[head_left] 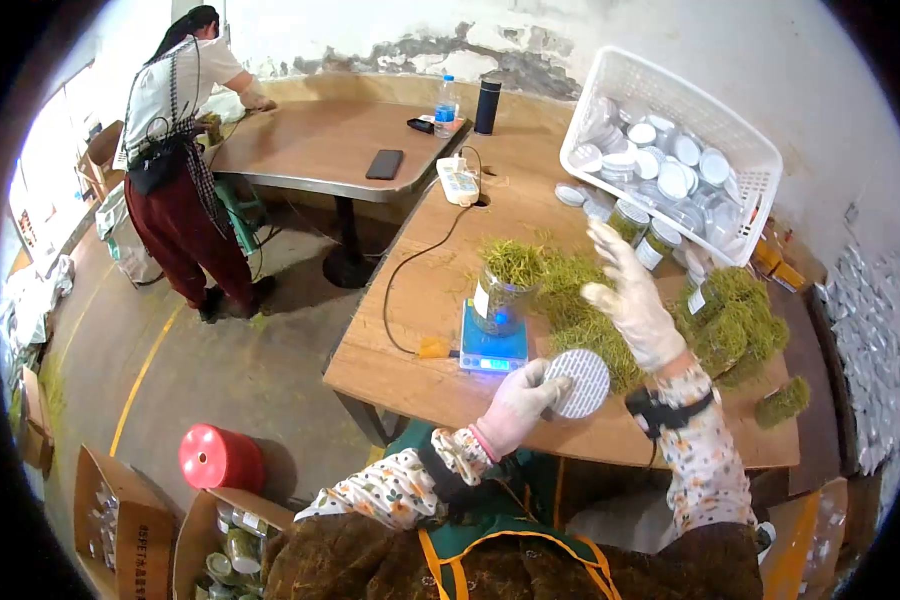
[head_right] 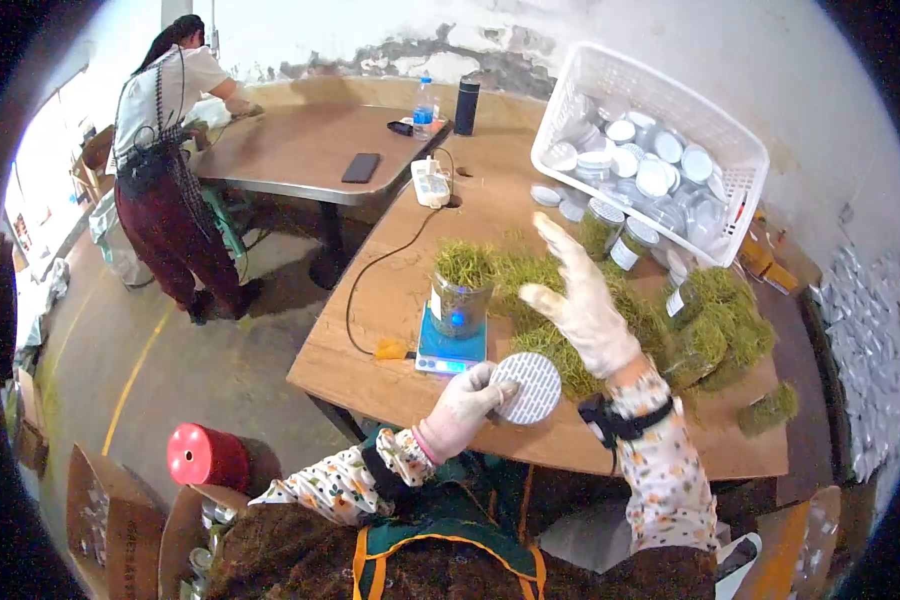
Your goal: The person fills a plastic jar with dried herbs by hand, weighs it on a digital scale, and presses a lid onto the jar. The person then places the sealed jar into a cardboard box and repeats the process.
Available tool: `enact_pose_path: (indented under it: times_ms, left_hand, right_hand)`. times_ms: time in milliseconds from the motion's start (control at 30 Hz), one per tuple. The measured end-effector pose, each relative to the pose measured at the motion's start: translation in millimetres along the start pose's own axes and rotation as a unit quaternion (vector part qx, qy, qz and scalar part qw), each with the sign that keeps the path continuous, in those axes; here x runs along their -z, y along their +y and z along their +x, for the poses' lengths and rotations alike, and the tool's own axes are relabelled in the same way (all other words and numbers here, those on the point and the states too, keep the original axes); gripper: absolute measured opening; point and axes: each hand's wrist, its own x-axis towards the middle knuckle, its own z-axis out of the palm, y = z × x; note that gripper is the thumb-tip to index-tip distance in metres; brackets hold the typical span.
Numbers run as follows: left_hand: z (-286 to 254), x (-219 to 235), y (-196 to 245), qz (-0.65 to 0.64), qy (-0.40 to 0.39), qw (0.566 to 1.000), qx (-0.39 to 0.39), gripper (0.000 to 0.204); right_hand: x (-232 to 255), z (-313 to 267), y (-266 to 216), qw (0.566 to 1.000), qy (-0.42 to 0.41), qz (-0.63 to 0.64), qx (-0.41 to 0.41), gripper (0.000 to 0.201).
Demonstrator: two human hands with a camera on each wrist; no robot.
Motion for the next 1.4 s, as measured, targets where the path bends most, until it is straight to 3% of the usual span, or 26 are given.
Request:
enact_pose_path:
  times_ms: [67, 200, 267, 400, 467, 567, 733, 800, 833, 867, 933, 1067, 1133, 1200, 1400]
  left_hand:
    - [-7, 7, -6, -0.008, 0.013, 1.0, -0.019, 0.016]
    - [-25, 38, -3, -0.018, 0.025, 1.0, -0.007, 0.021]
    - [-35, 54, 5, -0.006, 0.028, 0.999, -0.021, 0.027]
    - [-43, 67, 13, -0.049, 0.051, 0.996, -0.05, 0.028]
    - [-45, 75, 14, -0.031, 0.046, 0.997, -0.05, 0.03]
    - [-40, 85, 0, -0.011, 0.041, 0.998, -0.036, 0.026]
    - [-41, 84, 9, -0.031, 0.049, 0.996, -0.071, 0.022]
    - [-42, 81, 14, -0.051, 0.059, 0.993, -0.084, 0.022]
    - [-41, 86, 7, -0.048, 0.048, 0.995, -0.072, 0.02]
    - [-41, 86, 5, -0.046, 0.06, 0.994, -0.075, 0.02]
    - [-39, 87, 3, -0.064, 0.052, 0.993, -0.085, 0.018]
    - [-42, 87, 8, -0.045, 0.07, 0.993, -0.086, 0.019]
    - [-43, 85, 11, -0.04, 0.078, 0.993, -0.083, 0.019]
    - [-44, 84, 16, -0.035, 0.087, 0.992, -0.08, 0.019]
    - [-46, 83, 20, -0.032, 0.083, 0.991, -0.1, 0.019]
  right_hand:
    - [-17, 37, 6, 0.99, -0.041, -0.118, 0.07, 0.096]
    - [-55, 81, 13, 0.938, -0.137, -0.306, 0.087, 0.097]
    - [-71, 87, 13, 0.924, -0.148, -0.327, 0.128, 0.094]
    - [-80, 89, 15, 0.933, -0.175, -0.267, 0.164, 0.057]
    - [-86, 87, 19, 0.945, -0.142, -0.226, 0.188, 0.042]
    - [-91, 83, 22, 0.954, -0.112, -0.204, 0.187, 0.033]
    - [-96, 79, 15, 0.962, -0.102, -0.144, 0.21, 0.028]
    - [-100, 76, -1, 0.99, -0.071, -0.112, 0.054, 0.024]
    - [-101, 75, -4, 0.991, -0.061, -0.115, 0.044, 0.019]
    - [-102, 76, 6, 0.991, -0.068, -0.107, 0.05, 0.019]
    - [-97, 81, 31, 0.968, -0.056, -0.172, 0.172, 0.018]
    - [-99, 83, 26, 0.977, -0.061, -0.088, 0.185, 0.019]
    - [-95, 82, 24, 0.982, -0.08, -0.07, 0.154, 0.02]
    - [-95, 85, 25, 0.977, -0.135, -0.044, 0.156, 0.026]
    - [-90, 89, 35, 0.965, -0.189, -0.105, 0.147, 0.032]
